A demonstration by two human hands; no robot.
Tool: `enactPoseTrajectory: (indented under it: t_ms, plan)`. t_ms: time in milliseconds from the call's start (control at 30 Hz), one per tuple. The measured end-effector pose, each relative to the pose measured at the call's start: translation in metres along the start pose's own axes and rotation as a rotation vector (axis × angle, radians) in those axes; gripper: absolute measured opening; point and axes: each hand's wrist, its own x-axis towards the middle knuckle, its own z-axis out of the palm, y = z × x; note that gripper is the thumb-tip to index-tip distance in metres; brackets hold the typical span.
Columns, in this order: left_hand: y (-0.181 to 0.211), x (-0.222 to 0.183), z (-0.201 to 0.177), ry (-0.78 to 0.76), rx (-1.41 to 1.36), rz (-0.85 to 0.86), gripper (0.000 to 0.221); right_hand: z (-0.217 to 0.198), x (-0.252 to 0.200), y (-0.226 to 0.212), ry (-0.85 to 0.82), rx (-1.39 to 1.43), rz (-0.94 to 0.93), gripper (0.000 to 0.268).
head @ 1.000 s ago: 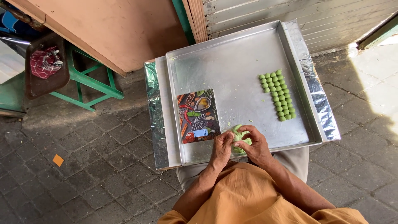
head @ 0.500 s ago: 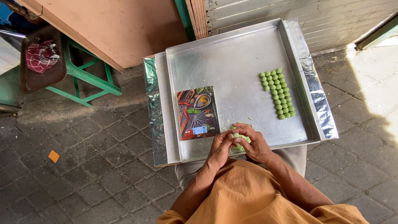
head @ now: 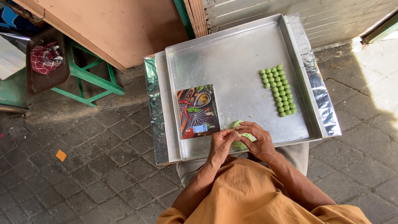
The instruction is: A person is manually forming small balls from green dough and arranging them in neat rows on a metal tray.
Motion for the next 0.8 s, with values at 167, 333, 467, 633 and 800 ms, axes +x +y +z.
enactPoseTrajectory:
  t_ms: [167,333,467,633,800]
  plan:
    - [-0.03,0.011,-0.016,-0.108,0.172,0.089,0.032,-0.005,-0.009,0.018,-0.02,0.167,0.032,0.004]
    - [-0.013,0.01,-0.005,-0.081,0.198,0.075,0.028,-0.001,-0.02,0.032,0.069,0.258,0.156,0.015]
    - [-0.014,0.008,0.0,0.015,0.153,0.046,0.029,0.003,-0.017,0.025,0.112,0.111,0.261,0.021]
    - [-0.007,0.0,0.006,0.063,0.124,0.036,0.029,0.004,-0.018,0.03,0.124,-0.02,0.272,0.014]
    - [-0.017,0.007,0.002,0.066,0.096,0.055,0.034,0.009,-0.019,0.024,0.12,-0.072,0.214,0.004]
